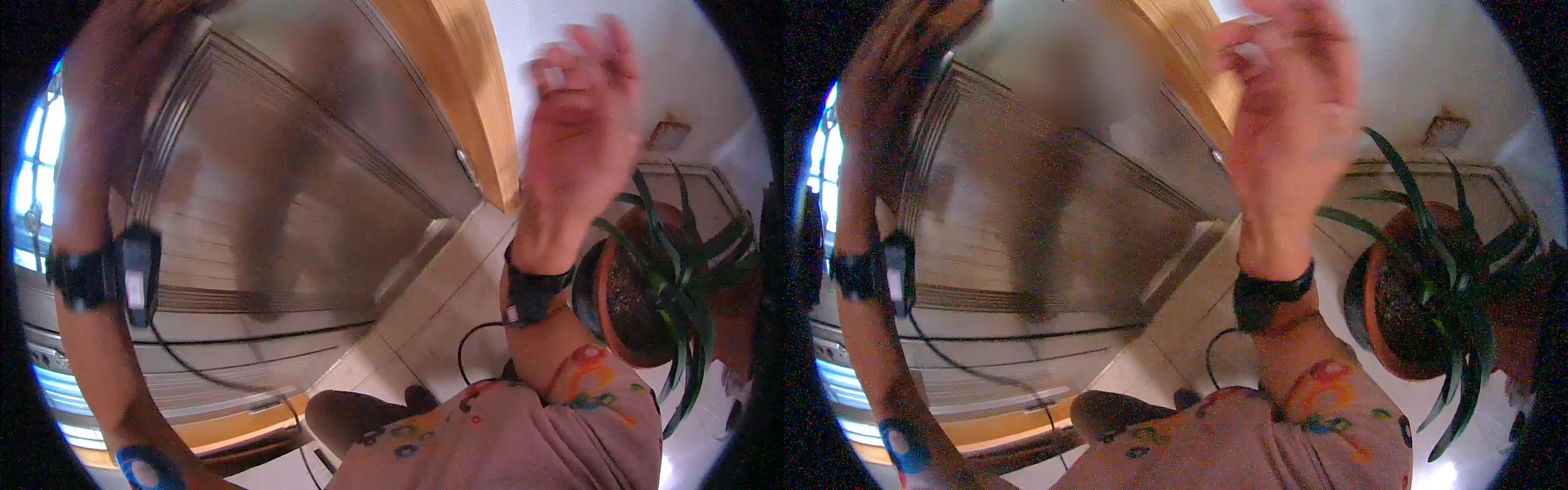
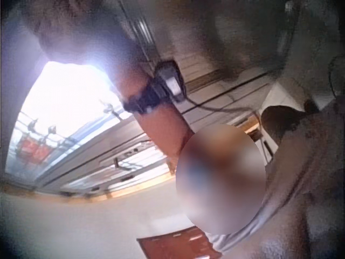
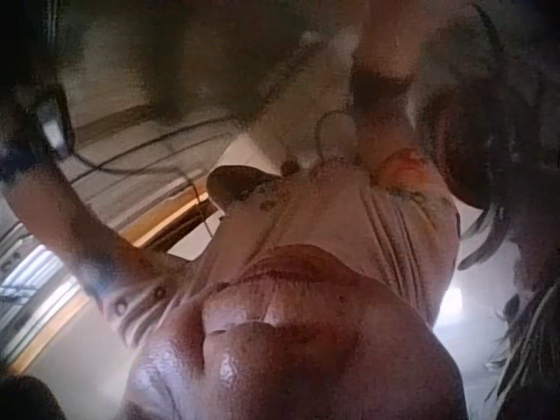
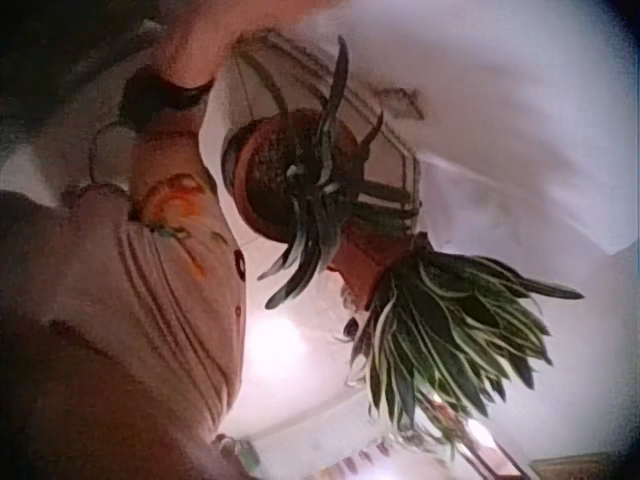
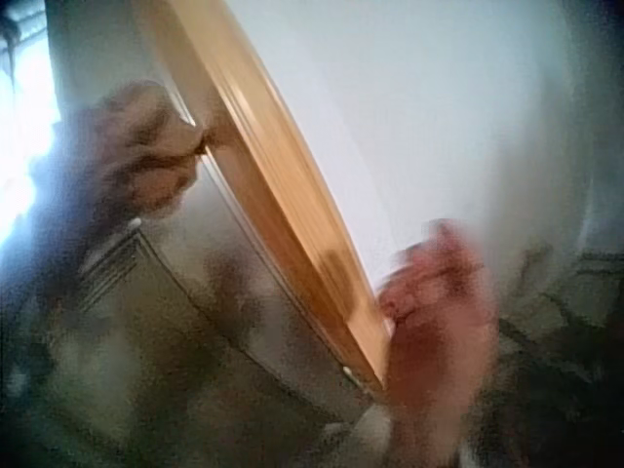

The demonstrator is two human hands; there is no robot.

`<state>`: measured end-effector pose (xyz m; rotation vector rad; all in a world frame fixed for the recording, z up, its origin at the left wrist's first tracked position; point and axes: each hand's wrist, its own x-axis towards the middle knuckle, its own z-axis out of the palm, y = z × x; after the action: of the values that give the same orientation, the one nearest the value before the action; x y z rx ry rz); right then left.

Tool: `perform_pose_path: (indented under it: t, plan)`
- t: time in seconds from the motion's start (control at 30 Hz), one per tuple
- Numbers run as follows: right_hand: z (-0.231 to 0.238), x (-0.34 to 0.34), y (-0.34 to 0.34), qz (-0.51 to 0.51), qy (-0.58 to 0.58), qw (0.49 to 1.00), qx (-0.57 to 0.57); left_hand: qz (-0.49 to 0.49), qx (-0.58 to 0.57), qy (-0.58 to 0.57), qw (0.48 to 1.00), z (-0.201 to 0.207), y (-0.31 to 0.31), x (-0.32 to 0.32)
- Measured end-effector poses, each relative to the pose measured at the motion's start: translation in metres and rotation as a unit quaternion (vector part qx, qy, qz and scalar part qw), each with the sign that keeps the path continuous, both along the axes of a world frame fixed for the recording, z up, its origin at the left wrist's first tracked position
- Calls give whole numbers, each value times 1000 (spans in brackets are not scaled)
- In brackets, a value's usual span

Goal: Wiping down a metallic door and window frame with a dry cloth.

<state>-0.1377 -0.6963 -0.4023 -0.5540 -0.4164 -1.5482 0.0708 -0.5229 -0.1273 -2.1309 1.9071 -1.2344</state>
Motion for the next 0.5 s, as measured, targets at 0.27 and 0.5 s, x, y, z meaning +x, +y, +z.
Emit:
perform_pose_path:
  t: [0.27, 0.5]
  plan:
    - [8, -69, -43, -25, -98, 995, 9, -5, -27, -283, 959, -138, -71, -18]
    - [10, -27, -32, -192, 19, 980, -47, -148, 58, -101, 982, -272, -80, 35]
